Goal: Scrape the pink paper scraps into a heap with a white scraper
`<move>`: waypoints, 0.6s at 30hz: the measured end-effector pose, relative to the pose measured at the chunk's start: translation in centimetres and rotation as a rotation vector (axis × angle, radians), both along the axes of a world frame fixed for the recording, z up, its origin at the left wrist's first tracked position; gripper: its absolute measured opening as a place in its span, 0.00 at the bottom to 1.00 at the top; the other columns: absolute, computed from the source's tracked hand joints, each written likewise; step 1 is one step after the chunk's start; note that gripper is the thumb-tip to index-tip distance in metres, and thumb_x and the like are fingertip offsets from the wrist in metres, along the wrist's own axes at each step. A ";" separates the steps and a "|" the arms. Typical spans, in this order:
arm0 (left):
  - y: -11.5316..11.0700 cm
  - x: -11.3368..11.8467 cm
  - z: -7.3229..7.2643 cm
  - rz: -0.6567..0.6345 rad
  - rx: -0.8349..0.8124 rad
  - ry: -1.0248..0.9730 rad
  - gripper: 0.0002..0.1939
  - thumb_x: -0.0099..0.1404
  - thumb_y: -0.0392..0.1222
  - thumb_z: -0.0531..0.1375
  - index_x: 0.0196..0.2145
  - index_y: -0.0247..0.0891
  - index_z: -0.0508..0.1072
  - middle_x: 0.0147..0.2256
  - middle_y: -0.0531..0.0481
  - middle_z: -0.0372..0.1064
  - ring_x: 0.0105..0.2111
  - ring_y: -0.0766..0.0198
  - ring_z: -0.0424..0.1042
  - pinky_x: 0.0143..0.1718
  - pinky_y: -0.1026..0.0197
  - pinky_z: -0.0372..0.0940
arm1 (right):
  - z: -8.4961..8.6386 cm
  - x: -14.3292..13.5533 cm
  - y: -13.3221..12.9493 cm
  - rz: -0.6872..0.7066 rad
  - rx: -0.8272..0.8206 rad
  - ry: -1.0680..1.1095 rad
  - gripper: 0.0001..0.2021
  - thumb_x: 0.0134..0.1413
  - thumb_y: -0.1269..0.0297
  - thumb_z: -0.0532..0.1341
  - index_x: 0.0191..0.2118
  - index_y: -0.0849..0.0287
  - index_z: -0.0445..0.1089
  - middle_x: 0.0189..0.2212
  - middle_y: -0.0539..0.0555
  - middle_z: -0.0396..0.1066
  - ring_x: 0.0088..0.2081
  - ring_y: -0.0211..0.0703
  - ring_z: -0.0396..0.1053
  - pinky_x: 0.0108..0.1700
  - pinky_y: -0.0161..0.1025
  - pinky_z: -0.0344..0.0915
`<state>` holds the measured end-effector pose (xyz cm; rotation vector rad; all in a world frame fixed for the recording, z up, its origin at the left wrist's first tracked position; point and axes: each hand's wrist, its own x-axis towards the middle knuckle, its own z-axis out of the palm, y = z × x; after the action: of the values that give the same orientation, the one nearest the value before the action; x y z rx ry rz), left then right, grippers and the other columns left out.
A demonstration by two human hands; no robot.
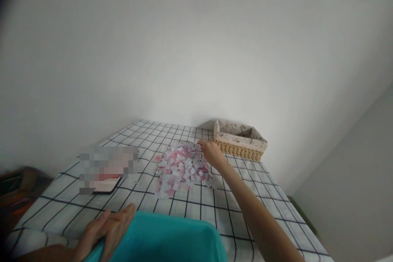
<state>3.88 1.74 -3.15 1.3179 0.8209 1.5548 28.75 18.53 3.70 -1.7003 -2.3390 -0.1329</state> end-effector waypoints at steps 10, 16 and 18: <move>-0.3 -0.4 0.6 -0.155 0.076 -0.084 0.32 0.68 0.48 0.42 0.07 0.40 0.51 0.09 0.53 0.52 0.14 0.64 0.53 0.23 0.58 0.55 | 0.9 0.9 -0.9 -0.031 0.015 0.013 0.14 0.59 0.62 0.56 0.49 0.59 0.65 0.47 0.56 0.67 0.43 0.44 0.68 0.43 0.47 0.67; -0.4 -0.7 1.0 -0.187 0.114 -0.050 0.31 0.69 0.45 0.40 0.08 0.40 0.51 0.10 0.54 0.53 0.15 0.65 0.54 0.30 0.57 0.57 | 0.6 -3.4 3.6 -0.071 0.019 0.043 0.15 0.58 0.61 0.57 0.50 0.59 0.64 0.48 0.56 0.65 0.44 0.45 0.67 0.43 0.47 0.67; -0.5 -0.5 0.9 -0.173 0.122 -0.077 0.32 0.69 0.45 0.41 0.08 0.40 0.51 0.10 0.54 0.53 0.15 0.65 0.55 0.30 0.57 0.57 | 0.3 -4.3 4.2 -0.037 0.013 0.059 0.15 0.58 0.61 0.57 0.50 0.58 0.64 0.48 0.56 0.65 0.44 0.45 0.67 0.43 0.47 0.67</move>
<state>3.36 1.29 -2.23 1.3693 0.5561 1.5277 24.47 22.75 4.04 -1.7181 -2.2609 -0.1029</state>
